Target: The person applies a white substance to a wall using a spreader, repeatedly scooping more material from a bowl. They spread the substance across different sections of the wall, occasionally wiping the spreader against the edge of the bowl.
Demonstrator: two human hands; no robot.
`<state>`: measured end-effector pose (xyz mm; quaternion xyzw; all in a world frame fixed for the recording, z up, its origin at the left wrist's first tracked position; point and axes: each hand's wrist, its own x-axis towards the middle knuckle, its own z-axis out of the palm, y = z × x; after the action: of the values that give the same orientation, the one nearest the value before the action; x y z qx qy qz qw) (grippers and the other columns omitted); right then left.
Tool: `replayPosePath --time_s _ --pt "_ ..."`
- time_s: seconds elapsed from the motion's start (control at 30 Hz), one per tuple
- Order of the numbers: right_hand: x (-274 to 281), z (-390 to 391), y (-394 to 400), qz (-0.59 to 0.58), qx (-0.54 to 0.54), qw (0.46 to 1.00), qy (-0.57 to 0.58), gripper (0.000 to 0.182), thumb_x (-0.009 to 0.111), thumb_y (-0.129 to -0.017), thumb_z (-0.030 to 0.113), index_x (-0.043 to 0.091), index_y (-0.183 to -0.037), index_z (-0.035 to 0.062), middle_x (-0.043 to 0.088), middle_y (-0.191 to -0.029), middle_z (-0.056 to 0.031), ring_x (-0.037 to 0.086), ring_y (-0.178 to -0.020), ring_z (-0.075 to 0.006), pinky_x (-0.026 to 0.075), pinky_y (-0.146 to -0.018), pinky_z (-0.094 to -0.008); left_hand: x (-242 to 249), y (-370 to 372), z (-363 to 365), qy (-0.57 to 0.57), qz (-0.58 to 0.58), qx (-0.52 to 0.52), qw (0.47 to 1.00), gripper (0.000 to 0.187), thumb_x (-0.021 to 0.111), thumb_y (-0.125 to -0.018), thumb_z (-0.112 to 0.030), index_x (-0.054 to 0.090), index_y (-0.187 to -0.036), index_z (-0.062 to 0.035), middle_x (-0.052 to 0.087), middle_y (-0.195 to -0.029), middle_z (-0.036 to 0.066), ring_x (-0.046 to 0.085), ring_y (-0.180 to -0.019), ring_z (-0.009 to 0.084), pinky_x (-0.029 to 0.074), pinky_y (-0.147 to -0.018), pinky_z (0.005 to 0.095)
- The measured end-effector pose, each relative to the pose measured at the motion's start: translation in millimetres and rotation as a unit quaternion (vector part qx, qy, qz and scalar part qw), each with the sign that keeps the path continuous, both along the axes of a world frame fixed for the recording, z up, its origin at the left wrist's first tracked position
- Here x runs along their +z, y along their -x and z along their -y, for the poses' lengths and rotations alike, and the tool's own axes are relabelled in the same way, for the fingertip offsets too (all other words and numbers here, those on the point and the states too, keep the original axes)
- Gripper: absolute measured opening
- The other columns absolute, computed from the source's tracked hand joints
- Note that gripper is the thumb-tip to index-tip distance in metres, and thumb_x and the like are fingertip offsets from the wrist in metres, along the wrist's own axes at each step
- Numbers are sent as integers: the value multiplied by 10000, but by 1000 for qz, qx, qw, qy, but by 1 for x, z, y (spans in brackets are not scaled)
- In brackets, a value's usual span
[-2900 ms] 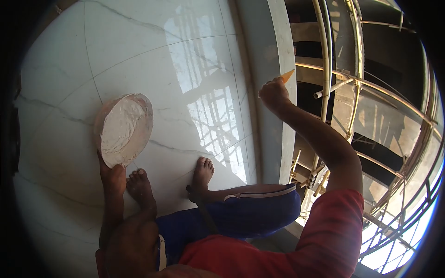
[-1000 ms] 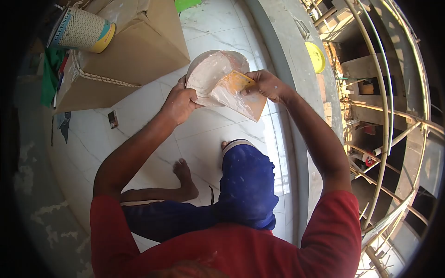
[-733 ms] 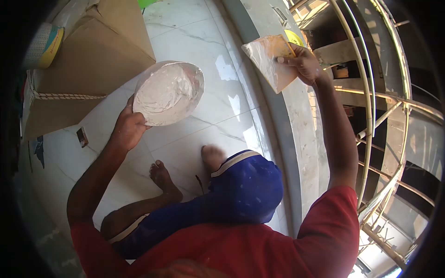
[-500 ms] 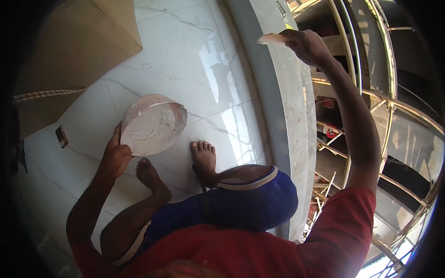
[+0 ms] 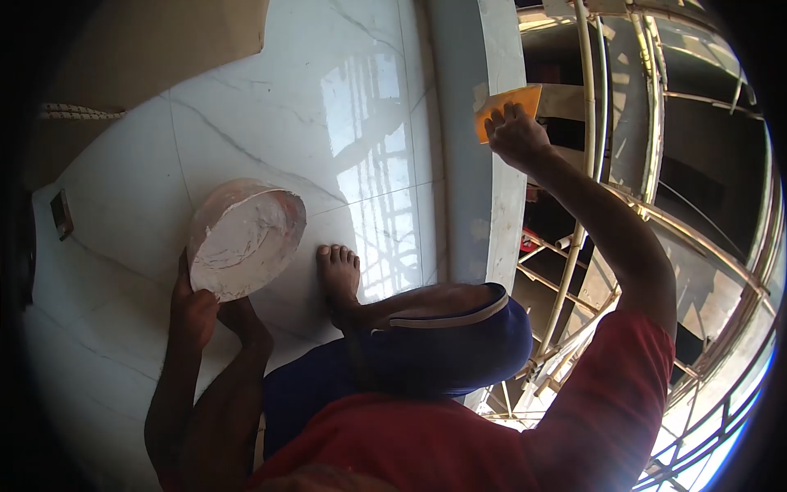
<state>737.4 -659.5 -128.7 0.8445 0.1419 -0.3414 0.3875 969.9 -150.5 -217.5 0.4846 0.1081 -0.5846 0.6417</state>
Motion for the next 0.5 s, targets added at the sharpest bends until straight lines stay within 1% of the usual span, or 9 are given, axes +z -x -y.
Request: replayPosePath --time_s 0.03,0.13,0.17,0.23,0.27,0.3,0.4,0.47,0.5 --pt "2 -6 -2 -5 2 1000 0 282 647 -849 200 686 -1072 31 700 -971 -114 675 -998 -285 536 -808 -358 2 -1 -3 6 0 19 1000 913 434 -622 76 198 -1496 -41 425 -1372 166 448 -1293 291 398 -1052 389" --pt "3 -12 -12 -38 -211 974 -72 258 575 -903 138 668 -1142 165 715 -973 -43 708 -881 -210 580 -790 -372 1 -2 -7 23 -7 47 999 915 434 -623 76 189 -1497 -42 415 -1388 171 434 -1313 306 390 -1068 407" --pt "4 -8 -19 -40 -208 975 -71 258 575 -903 138 668 -1142 165 715 -973 -43 708 -881 -210 580 -790 -372 0 -1 -9 29 -11 63 998 915 433 -624 75 185 -1497 -43 409 -1397 173 425 -1324 314 384 -1076 415" --pt "12 -9 -48 41 -294 951 -86 236 561 -908 123 674 -1114 153 714 -958 -50 709 -868 -212 585 -758 -366 -2 -2 -10 28 -15 65 997 916 430 -625 77 183 -1498 -44 406 -1402 174 419 -1330 316 383 -1076 416" --pt "15 -14 -67 24 -292 955 -34 231 562 -904 118 674 -1103 150 713 -955 -54 709 -849 -214 586 -729 -363 -3 -3 -10 29 -18 62 998 916 427 -626 79 181 -1500 -45 403 -1406 175 413 -1336 317 383 -1077 418" --pt "-5 15 -59 63 -212 973 -71 197 588 -884 126 691 -1052 138 717 -908 -56 710 -826 -213 582 -720 -378 -3 -4 -9 28 -19 59 998 916 427 -626 79 181 -1500 -45 403 -1406 175 413 -1336 317 383 -1077 418" --pt "-17 12 -82 4 -178 984 -20 156 626 -852 151 710 -979 119 719 -858 -66 711 -805 -207 574 -703 -365 -4 -8 -3 16 -30 44 998 917 422 -626 85 182 -1501 -48 401 -1410 174 403 -1346 310 382 -1076 415" --pt "-23 3 -83 -62 -132 989 38 110 650 -826 176 728 -868 111 717 -801 -68 713 -796 -205 565 -678 -352 -5 -9 1 39 -22 44 998 916 421 -625 89 193 -1501 -51 404 -1410 170 405 -1345 303 390 -1068 407" --pt "-31 7 -66 -40 -123 991 15 97 666 -810 186 734 -798 118 720 -787 -65 716 -793 -208 559 -672 -348 -5 -9 1 37 -23 48 998 916 421 -625 89 193 -1501 -51 404 -1410 170 405 -1345 303 390 -1068 407"
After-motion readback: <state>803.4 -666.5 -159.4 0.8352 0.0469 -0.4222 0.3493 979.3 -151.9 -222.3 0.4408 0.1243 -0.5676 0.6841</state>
